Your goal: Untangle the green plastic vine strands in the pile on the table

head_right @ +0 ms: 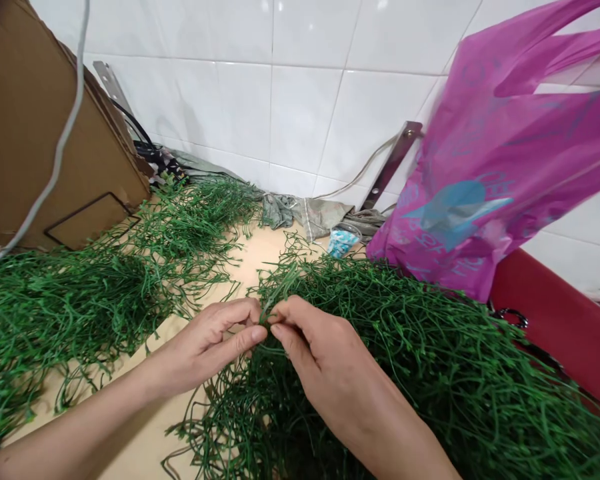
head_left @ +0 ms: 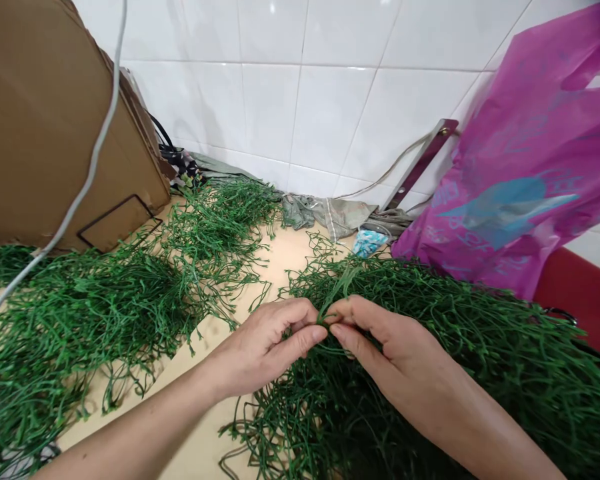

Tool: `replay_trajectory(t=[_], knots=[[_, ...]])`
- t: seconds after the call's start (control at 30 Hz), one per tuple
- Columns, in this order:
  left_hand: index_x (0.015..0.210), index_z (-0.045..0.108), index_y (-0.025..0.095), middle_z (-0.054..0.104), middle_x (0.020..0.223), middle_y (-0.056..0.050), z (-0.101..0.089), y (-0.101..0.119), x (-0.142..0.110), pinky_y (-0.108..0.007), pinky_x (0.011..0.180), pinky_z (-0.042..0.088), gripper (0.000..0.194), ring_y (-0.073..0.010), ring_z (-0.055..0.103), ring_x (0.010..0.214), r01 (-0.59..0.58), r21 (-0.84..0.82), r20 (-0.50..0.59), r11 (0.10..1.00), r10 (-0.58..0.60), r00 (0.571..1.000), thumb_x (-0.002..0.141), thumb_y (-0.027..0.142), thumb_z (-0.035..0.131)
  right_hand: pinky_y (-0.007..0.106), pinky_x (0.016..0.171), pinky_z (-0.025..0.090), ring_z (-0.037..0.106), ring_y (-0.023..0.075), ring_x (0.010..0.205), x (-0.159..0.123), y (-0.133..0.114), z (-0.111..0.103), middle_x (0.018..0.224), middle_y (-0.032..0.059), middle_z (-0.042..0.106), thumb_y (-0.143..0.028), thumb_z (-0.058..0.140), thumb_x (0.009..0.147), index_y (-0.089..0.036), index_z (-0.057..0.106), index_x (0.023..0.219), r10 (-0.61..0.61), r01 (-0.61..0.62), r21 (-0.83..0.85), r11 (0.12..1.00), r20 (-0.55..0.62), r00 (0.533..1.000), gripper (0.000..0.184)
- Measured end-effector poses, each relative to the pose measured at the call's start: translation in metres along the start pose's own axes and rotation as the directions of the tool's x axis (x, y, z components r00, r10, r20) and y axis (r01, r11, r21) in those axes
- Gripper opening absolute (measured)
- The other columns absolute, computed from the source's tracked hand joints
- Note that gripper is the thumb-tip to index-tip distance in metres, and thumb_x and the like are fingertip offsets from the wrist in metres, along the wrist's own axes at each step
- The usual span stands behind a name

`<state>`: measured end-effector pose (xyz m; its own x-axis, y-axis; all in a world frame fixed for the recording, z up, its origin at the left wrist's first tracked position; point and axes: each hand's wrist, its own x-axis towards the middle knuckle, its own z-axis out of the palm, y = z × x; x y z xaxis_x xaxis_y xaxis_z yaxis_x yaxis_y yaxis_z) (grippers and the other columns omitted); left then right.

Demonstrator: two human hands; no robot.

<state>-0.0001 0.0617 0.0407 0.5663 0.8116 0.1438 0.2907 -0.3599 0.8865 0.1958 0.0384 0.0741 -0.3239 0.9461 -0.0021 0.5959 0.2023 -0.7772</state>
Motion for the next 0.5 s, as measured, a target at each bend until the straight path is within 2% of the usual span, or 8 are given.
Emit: replay_trajectory(t=[0.1,0.17,0.23,0.33,0.43,0.5], knots=[[0.077,0.050,0.019,0.050,0.067,0.004,-0.005,-0.005,0.001,-0.023,0.060,0.036,0.030,-0.0101,0.048,0.062,0.051,-0.143,0.147,0.988,-0.030,0.989,0.100,0.038,0.050,0.023,0.059,0.040,0.050,0.0127,0.062,-0.002,0.001,-0.007,0.070,-0.0027,0.058,-0.021,0.045,0.099,-0.022,0.060,0.081,-0.036,0.047,-0.102,0.994,0.107,0.994,0.024],[0.079,0.053,0.019,0.052,0.068,0.003,-0.006,-0.009,0.001,-0.023,0.059,0.040,0.035,-0.0102,0.052,0.061,0.140,-0.304,0.299,0.942,-0.045,0.953,0.097,0.048,0.054,0.023,0.057,0.038,0.047,0.0120,0.061,-0.003,0.003,-0.012,0.066,-0.0035,0.054,-0.023,0.046,0.100,-0.021,0.058,0.076,-0.068,0.086,-0.072,0.994,0.214,0.975,0.028],[0.079,0.054,0.019,0.053,0.069,0.002,-0.006,-0.011,0.001,-0.024,0.060,0.043,0.044,-0.0107,0.053,0.061,0.253,-0.446,0.440,0.858,-0.036,0.897,0.091,0.060,0.059,0.022,0.056,0.036,0.043,0.0112,0.059,-0.002,0.005,-0.017,0.063,-0.0047,0.047,-0.028,0.048,0.101,-0.021,0.057,0.073,-0.110,0.103,0.039,0.994,0.322,0.940,0.031],[0.075,0.056,0.019,0.055,0.070,0.001,-0.004,-0.010,-0.001,-0.026,0.059,0.045,0.052,-0.0108,0.051,0.059,0.394,-0.566,0.558,0.724,-0.014,0.829,0.079,0.070,0.067,0.021,0.057,0.035,0.040,0.0104,0.059,0.000,0.008,-0.020,0.064,-0.0054,0.044,-0.043,0.050,0.101,-0.020,0.059,0.074,-0.186,0.060,0.284,0.957,0.445,0.876,0.036],[0.071,0.059,0.020,0.056,0.068,0.000,-0.003,-0.007,-0.005,-0.027,0.054,0.044,0.052,-0.0119,0.051,0.055,0.509,-0.581,0.671,0.635,0.019,0.742,0.073,0.070,0.073,0.022,0.063,0.040,0.048,0.0111,0.065,0.000,0.008,-0.017,0.072,-0.0025,0.054,-0.056,0.050,0.099,-0.019,0.062,0.077,-0.281,-0.003,0.474,0.880,0.527,0.802,0.044],[0.070,0.061,0.020,0.056,0.063,0.000,-0.001,-0.007,-0.008,-0.028,0.051,0.044,0.052,-0.0133,0.052,0.053,0.566,-0.569,0.727,0.596,0.044,0.686,0.070,0.070,0.076,0.024,0.068,0.043,0.053,0.0123,0.070,-0.001,0.007,-0.015,0.076,0.0001,0.059,-0.057,0.049,0.098,-0.019,0.062,0.078,-0.326,-0.019,0.520,0.854,0.564,0.759,0.045]])
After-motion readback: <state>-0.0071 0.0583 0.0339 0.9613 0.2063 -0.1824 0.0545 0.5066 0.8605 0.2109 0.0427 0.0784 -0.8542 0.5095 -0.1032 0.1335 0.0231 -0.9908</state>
